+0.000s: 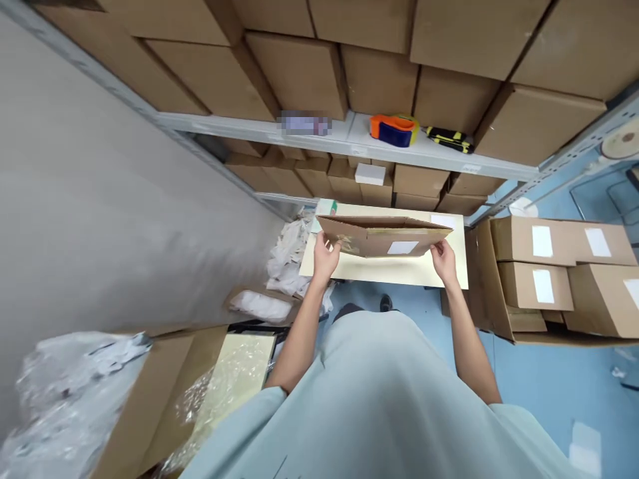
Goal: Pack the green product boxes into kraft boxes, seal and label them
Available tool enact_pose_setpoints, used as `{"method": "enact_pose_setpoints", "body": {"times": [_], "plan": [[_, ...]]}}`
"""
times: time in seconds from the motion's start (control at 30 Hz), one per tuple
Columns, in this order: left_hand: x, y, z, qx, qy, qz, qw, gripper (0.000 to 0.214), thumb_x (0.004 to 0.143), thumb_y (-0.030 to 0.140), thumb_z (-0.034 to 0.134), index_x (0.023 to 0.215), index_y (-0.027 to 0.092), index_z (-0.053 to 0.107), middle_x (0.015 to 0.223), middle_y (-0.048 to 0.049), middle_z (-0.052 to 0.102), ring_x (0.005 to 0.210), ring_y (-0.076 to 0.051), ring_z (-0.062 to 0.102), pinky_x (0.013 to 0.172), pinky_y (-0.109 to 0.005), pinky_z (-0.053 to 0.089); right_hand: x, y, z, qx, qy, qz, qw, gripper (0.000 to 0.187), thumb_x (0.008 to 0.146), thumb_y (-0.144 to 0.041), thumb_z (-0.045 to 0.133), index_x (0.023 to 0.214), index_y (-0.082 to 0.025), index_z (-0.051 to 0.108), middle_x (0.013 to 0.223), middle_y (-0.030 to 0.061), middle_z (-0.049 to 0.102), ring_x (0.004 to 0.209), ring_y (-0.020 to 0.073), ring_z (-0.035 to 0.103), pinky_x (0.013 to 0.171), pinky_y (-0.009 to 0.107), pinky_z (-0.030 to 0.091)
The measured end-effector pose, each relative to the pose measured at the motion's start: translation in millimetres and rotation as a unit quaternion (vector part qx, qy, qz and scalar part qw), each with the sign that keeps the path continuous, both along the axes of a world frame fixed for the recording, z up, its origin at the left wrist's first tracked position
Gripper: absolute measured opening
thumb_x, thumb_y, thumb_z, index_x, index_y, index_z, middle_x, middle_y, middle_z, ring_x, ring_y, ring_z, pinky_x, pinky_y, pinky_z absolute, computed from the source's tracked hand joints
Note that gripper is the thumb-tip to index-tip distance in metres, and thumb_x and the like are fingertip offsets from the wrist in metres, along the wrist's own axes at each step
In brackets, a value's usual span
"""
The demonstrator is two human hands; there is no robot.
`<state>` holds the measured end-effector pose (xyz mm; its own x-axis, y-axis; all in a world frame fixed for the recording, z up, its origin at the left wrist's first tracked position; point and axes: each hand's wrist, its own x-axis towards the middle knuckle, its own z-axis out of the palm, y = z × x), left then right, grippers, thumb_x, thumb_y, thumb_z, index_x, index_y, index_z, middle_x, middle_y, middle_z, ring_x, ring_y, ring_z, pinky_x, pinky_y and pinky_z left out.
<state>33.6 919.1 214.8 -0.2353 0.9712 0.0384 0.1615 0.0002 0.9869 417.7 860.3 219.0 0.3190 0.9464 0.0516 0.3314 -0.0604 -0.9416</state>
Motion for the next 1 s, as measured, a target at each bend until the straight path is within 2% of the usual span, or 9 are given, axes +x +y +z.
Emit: {"method": "enact_pose_setpoints", "body": {"times": [0.17,0.33,0.43,0.5,0.57,0.63,0.73,0.87,1.0], "plan": [[42.8,35.2,-25.6,-0.043,-0.035,-0.078,0.995,0.039,0.087,0.025,0.071,0.125,0.02,0.067,0.138,-0.0153,0.076,0.137,-0.029,0.071,0.129,-0.053,0.052,5.2,-4.2,-35.8,-0.033,0.041,-0.04,0.998,0.036,0.088,-0.053,0.063,0.11,-0.024,0.063,0.116,0.0186,0.08,0.115,0.034,0.077,0.112,0.057,0.062],[59.7,41.9,-30.2,-0.104,-0.056,-0.074,0.99,0.04,0.095,0.04,0.075,0.128,0.019,0.07,0.148,-0.0195,0.073,0.137,-0.033,0.072,0.127,-0.057,0.054,-8.6,-7.7,-33.0,-0.077,0.054,-0.02,0.995,0.046,0.091,-0.054,0.058,0.12,-0.022,0.072,0.13,0.0171,0.08,0.121,0.0329,0.076,0.112,0.056,0.063],[57.5,28.5,-19.4,-0.102,-0.019,-0.085,0.991,0.053,0.099,0.053,0.076,0.14,0.02,0.07,0.155,-0.0199,0.069,0.143,-0.035,0.068,0.119,-0.051,0.06,-9.2,-6.1,-10.2,-0.1,0.052,-0.045,0.993,0.053,0.1,-0.064,0.049,0.119,-0.022,0.075,0.129,0.0163,0.081,0.117,0.0312,0.077,0.101,0.05,0.066],[54.0,16.7,-7.3,-0.11,0.045,-0.113,0.986,0.067,0.094,0.055,0.082,0.15,0.021,0.067,0.159,-0.0207,0.064,0.139,-0.037,0.07,0.108,-0.048,0.065,-8.1,-0.2,8.7,-0.107,0.005,-0.067,0.992,0.056,0.098,-0.072,0.057,0.115,-0.022,0.075,0.12,0.0155,0.083,0.108,0.0302,0.077,0.095,0.047,0.065],[50.3,8.0,6.5,-0.118,0.133,-0.145,0.973,0.075,0.087,0.047,0.088,0.155,0.022,0.065,0.152,-0.0202,0.066,0.121,-0.035,0.078,0.1,-0.047,0.066,-8.9,9.2,25.8,-0.117,-0.069,-0.061,0.989,0.057,0.091,-0.074,0.071,0.112,-0.022,0.076,0.109,0.0132,0.083,0.094,0.0286,0.077,0.091,0.046,0.064],[46.7,6.4,19.8,-0.115,0.208,-0.164,0.957,0.068,0.087,0.033,0.085,0.152,0.022,0.068,0.136,-0.0159,0.073,0.096,-0.028,0.081,0.095,-0.045,0.066,-12.8,19.7,38.7,-0.127,-0.14,-0.028,0.982,0.05,0.09,-0.068,0.074,0.11,-0.023,0.077,0.101,0.0099,0.081,0.081,0.0262,0.073,0.085,0.043,0.061],[41.2,19.1,36.3,-0.091,0.265,-0.184,0.942,0.054,0.088,0.017,0.073,0.142,0.023,0.075,0.12,-0.0098,0.076,0.075,-0.022,0.076,0.089,-0.041,0.063,-23.3,32.1,49.7,-0.106,-0.229,0.004,0.968,0.034,0.1,-0.052,0.061,0.105,-0.023,0.077,0.099,0.0096,0.079,0.072,0.0237,0.069,0.08,0.041,0.056],[33.5,49.3,50.2,-0.055,0.287,-0.21,0.933,0.048,0.092,0.015,0.066,0.138,0.024,0.079,0.117,-0.0088,0.078,0.077,-0.024,0.076,0.087,-0.039,0.061,-42.6,38.6,54.8,-0.076,-0.31,-0.043,0.947,0.031,0.104,-0.04,0.052,0.102,-0.021,0.077,0.104,0.0133,0.077,0.07,0.0231,0.065,0.077,0.04,0.052],[27.1,67.7,52.5,-0.029,0.299,-0.224,0.927,0.05,0.096,0.018,0.065,0.145,0.023,0.077,0.12,-0.0096,0.078,0.08,-0.025,0.077,0.087,-0.039,0.061,-70.7,42.2,50.3,-0.087,-0.328,-0.05,0.939,0.032,0.106,-0.037,0.049,0.107,-0.02,0.076,0.107,0.0143,0.076,0.072,0.0236,0.065,0.075,0.039,0.051]]}}
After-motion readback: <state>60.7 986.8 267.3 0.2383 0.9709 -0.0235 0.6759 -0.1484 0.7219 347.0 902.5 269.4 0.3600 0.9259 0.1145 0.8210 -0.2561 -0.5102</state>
